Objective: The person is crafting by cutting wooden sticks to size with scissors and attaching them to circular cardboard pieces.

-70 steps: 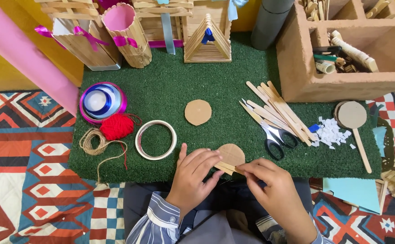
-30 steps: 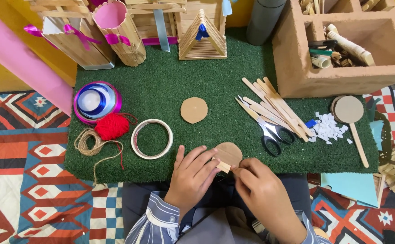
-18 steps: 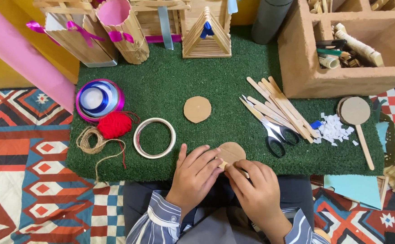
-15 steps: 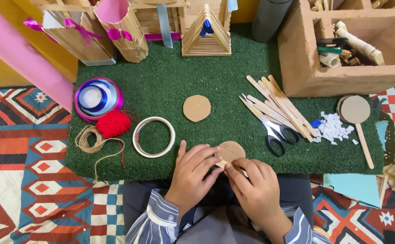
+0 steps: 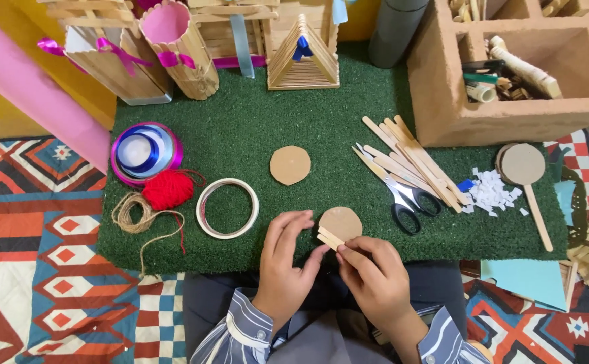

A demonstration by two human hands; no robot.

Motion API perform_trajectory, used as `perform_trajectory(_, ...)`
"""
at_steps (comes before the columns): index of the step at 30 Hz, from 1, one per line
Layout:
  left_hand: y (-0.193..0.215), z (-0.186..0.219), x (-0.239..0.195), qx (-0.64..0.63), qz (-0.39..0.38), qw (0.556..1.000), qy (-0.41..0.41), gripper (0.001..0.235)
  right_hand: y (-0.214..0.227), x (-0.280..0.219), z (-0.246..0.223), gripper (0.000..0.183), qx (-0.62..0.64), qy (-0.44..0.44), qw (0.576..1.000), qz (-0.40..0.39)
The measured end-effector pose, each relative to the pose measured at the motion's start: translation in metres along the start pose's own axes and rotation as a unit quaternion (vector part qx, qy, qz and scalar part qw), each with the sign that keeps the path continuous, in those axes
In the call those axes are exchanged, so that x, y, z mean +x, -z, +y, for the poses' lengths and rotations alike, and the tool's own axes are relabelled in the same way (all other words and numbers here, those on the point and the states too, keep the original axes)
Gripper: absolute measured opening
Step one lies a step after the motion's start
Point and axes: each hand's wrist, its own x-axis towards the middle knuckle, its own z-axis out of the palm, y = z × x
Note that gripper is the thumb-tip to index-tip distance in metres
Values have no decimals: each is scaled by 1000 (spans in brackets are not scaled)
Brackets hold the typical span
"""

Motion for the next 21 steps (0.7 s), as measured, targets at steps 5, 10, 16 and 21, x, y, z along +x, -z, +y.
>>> perform_trajectory(5,-2,10,-6,-99,-3,994,52,47,3,-6,-4,21,28,-3,999,38)
perform_trajectory(10,-10,13,-21,-375,-21,910,174,35,6,-17,-6,24,15,21,999,37)
perform_trajectory(16,-11,14,-25,-317,25,934,164,14,26,-12,-11,24,10,23,999,48)
perform_trajectory(21,-5,15,-27,-327,11,928,176,10,39,-1,-8,53,185,-202,961,-32)
